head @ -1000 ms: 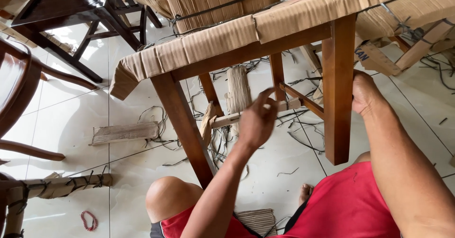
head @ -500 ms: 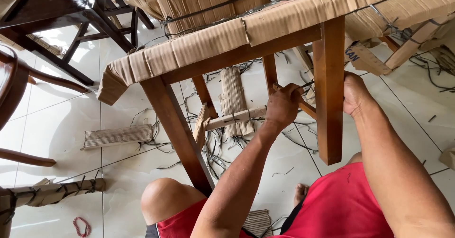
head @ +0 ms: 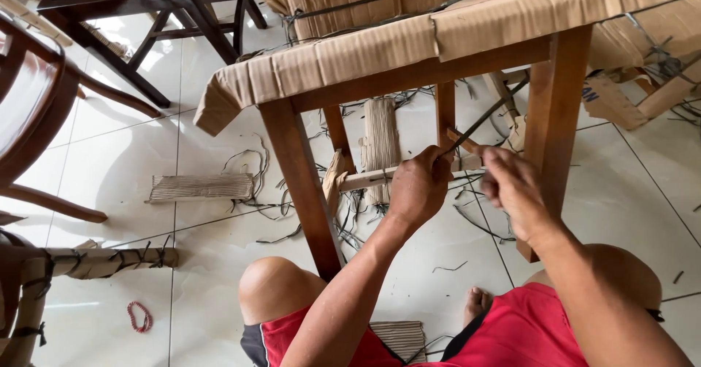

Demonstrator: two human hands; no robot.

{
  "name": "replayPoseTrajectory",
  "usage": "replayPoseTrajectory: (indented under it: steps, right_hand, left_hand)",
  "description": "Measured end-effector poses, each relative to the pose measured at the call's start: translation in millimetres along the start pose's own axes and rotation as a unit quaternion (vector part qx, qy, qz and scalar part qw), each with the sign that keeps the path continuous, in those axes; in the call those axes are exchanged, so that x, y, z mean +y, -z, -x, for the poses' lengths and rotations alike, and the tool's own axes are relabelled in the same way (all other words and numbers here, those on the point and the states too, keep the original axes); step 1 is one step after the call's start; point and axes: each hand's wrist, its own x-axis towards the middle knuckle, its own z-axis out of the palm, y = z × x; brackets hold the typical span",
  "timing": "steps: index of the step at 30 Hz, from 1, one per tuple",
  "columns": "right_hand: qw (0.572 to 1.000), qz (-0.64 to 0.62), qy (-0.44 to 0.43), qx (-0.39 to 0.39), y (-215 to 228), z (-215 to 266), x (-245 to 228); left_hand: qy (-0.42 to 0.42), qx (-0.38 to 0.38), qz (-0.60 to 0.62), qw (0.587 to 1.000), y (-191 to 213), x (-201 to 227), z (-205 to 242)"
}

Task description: Wrapping a wooden chair backrest with protective cardboard and securing it with plastic straps.

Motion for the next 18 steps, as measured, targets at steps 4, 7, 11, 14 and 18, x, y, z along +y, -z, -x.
replayPoseTrajectory:
  steps: [4, 7, 11, 14, 18]
  right_hand:
    - [0.993, -0.078, -0.044, -0.077, -21.7, -4.2, -27.3]
    - [0.988, -0.12, -0.034, -0.089, -40.4, -6.1, -39.7]
    - [0.984, -0.158, -0.017, -0.076, -64.1, -13.2, -27.4]
    - [0.985, -0.157, -0.013, -0.065, -77.6, -13.8, -26.5]
    - [0.986, -0.151, -0.01, -0.077, -88.8, -18.0, -27.0]
  left_hand:
    - [0.009, 0.004, -0.005, 1.0, 22.9, -3.6, 12.4]
    - [0.023, 0.009, 0.022, 0.999, 43.1, -4.1, 20.5]
    - [0.025, 0.018, 0.066, 0.997, 66.9, -10.5, 31.5]
    - [0.037, 0.04, 0.127, 0.99, 88.8, -6.7, 43.4]
    - [0.007, 0.227, 0.16, 0.961, 112.1, -25.0, 48.1]
